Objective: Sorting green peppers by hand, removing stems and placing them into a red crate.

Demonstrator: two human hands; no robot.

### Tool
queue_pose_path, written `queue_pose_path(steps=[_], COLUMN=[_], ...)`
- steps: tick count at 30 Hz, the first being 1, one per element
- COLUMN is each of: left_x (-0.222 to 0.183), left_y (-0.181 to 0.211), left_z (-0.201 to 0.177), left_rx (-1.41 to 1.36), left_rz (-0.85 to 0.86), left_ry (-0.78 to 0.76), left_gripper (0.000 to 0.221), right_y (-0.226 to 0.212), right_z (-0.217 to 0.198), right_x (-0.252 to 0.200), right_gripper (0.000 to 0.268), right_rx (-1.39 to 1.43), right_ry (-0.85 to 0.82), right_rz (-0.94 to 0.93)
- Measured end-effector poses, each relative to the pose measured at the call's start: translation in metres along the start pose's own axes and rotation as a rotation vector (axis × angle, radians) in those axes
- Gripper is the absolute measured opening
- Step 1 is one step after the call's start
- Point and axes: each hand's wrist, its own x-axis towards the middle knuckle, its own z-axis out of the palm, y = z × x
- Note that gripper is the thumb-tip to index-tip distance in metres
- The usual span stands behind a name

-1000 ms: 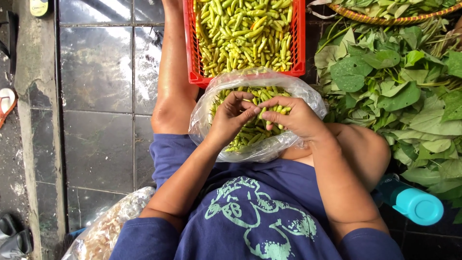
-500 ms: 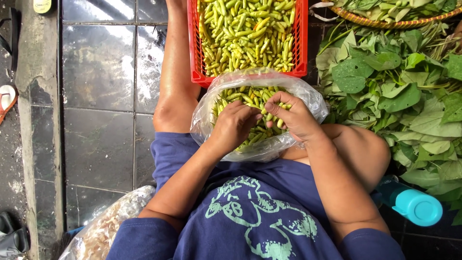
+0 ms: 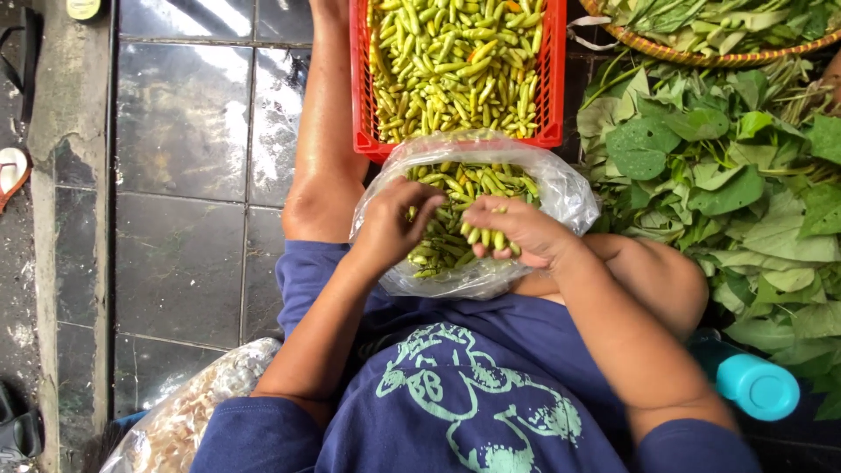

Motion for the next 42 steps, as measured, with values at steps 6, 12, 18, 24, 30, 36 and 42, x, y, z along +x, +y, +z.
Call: queue_pose_path(steps=[6, 12, 18, 24, 30, 36, 42], left_x=[-0.006, 0.000, -0.009, 0.011, 0.011, 0.004, 0.006], left_y=[0.003, 0.016, -0.006, -0.025, -0.025, -0.017, -0.010], left_z=[-0.015, -0.016, -0.006, 0.020, 0.048, 0.055, 0.055], left_rx=[0.076, 0.167, 0.367, 0.279, 0.436, 0.380, 0.151], left_rz=[-0.213, -0.144, -0.083, -0.048, -0.020, -0.009, -0.156], left_ry=[-0.029, -0.108, -0.118, -0.130, -0.080, -0.110, -0.068], left_gripper=[0.011, 0.011, 0.012, 0.019, 0.030, 0.018, 0.018], right_y=[-0.101, -0.137, -0.087, -0.030, 0.006, 0.015, -0.007], right_z=[0.041, 0.021, 0.023, -0.017, -0.039, -0.030, -0.031], right_x=[0.015, 0.038, -0.017, -0.025, 0.004, 0.010, -0.010], right_gripper=[0.029, 0.137, 0.014, 0.022, 0.022, 0.039, 0.038], right_rx=[-0.342, 0.007, -0.463, -1.039, -1.439, -1.652, -1.117], right_ry=[-0.026, 0.103, 0.220, 0.409, 0.539, 0.617, 0.440], right_rz=[-0.109, -0.409, -0.438, -0.426, -0.719, -0.592, -0.619])
